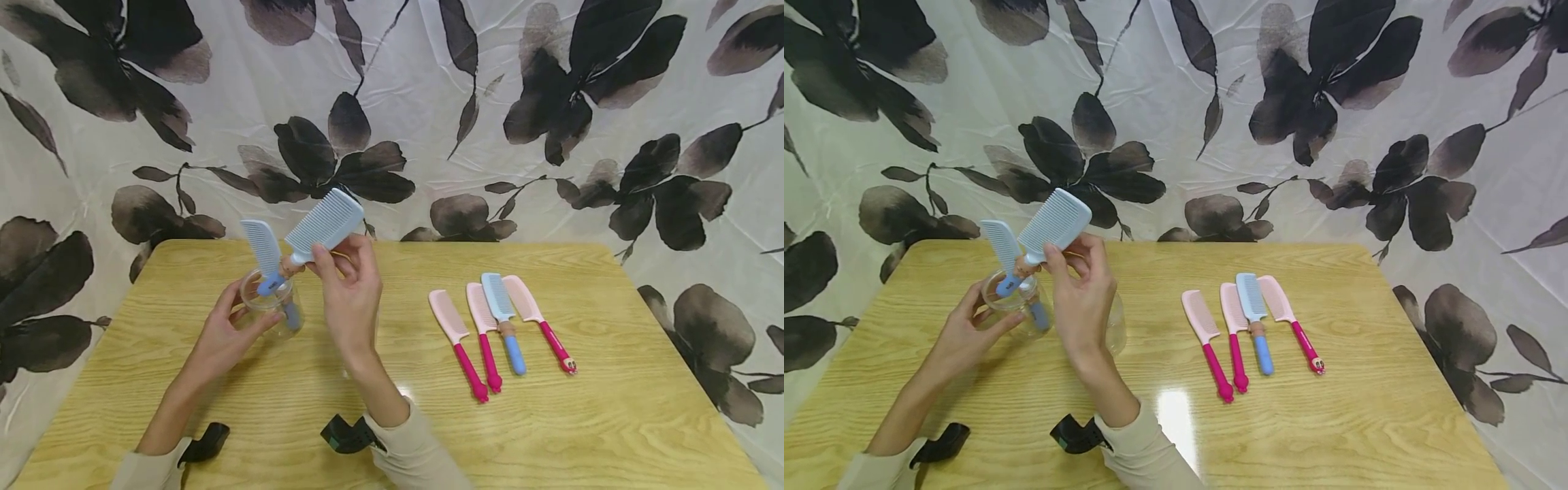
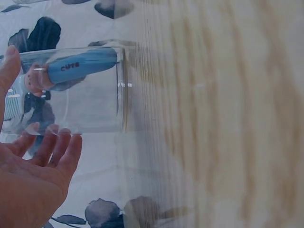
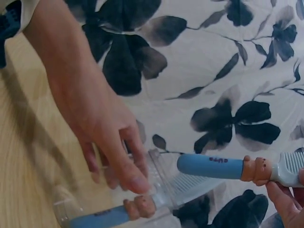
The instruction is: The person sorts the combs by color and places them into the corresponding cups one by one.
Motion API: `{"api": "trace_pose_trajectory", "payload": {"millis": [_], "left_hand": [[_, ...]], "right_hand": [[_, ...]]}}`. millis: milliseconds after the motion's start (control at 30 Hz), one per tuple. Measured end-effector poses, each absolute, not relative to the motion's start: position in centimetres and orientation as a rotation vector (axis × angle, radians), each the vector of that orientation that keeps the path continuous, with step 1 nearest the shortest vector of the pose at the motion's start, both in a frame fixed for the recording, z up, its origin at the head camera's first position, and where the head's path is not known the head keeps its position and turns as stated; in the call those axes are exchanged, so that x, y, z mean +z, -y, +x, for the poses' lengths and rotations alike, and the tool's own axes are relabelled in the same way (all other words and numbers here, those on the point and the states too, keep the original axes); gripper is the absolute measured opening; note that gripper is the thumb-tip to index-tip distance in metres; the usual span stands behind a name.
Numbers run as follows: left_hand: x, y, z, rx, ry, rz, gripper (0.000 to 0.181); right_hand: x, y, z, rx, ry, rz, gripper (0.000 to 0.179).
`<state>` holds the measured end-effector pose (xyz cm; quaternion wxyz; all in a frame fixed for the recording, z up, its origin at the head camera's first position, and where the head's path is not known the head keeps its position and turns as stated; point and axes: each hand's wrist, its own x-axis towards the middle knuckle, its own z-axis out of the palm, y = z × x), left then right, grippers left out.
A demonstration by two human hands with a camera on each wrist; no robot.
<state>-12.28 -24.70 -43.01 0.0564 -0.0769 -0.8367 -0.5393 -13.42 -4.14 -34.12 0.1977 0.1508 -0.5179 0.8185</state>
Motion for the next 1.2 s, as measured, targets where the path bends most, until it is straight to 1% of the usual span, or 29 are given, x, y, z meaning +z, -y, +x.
{"api": "trace_pose_trajectory", "payload": {"millis": [433,667,1200], "left_hand": [[-43.2,24.7,-12.4,-1.607,2.553,-0.198,0.079],[-43.2,24.5,-12.3,-1.64,2.521,-0.225,0.079],[-43.1,24.7,-12.3,-1.652,2.538,-0.216,0.08]], "right_hand": [[-35.2,6.4,-14.0,2.133,1.619,0.466,0.022],[-35.9,7.5,-14.0,2.04,1.75,0.433,0.02],[-37.1,9.0,-14.5,2.013,1.99,0.387,0.018]]}}
